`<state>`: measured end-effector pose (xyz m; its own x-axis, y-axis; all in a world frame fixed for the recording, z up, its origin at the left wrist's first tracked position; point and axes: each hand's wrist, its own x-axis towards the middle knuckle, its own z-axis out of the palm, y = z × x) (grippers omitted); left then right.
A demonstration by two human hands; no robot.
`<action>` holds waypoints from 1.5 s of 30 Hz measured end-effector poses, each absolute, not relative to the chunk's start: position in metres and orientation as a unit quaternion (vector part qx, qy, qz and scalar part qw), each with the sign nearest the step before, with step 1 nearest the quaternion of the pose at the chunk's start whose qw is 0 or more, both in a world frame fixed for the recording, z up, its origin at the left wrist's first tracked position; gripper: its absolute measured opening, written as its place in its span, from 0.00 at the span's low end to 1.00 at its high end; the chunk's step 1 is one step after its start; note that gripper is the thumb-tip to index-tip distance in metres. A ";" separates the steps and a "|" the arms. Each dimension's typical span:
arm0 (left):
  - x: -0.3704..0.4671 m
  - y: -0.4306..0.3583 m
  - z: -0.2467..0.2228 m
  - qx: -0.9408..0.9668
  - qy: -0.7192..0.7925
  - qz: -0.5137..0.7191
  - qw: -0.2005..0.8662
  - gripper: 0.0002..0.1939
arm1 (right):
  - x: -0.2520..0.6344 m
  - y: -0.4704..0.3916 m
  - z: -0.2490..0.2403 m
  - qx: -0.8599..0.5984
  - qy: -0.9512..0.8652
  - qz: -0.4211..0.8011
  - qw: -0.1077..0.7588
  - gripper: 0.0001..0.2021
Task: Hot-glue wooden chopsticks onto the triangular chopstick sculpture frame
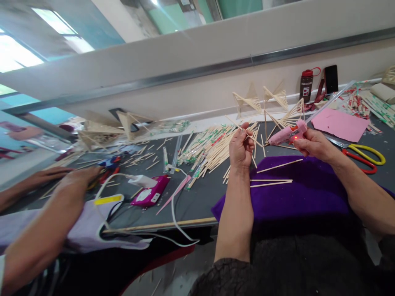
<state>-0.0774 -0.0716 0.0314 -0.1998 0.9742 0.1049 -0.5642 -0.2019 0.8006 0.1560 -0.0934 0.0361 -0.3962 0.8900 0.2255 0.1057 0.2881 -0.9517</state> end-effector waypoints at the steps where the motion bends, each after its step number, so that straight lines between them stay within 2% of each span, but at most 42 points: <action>1: -0.078 -0.071 0.031 0.320 0.321 0.707 0.542 0.05 | 0.156 -0.093 0.036 -0.361 -0.687 0.474 0.416 0.16; 41: -0.078 -0.072 0.032 0.340 0.317 0.696 0.547 0.07 | 0.159 -0.093 0.036 -0.375 -0.662 0.480 0.437 0.16; 45: -0.074 -0.077 0.031 0.389 0.305 0.668 0.556 0.07 | 0.162 -0.094 0.040 -0.379 -0.653 0.485 0.441 0.16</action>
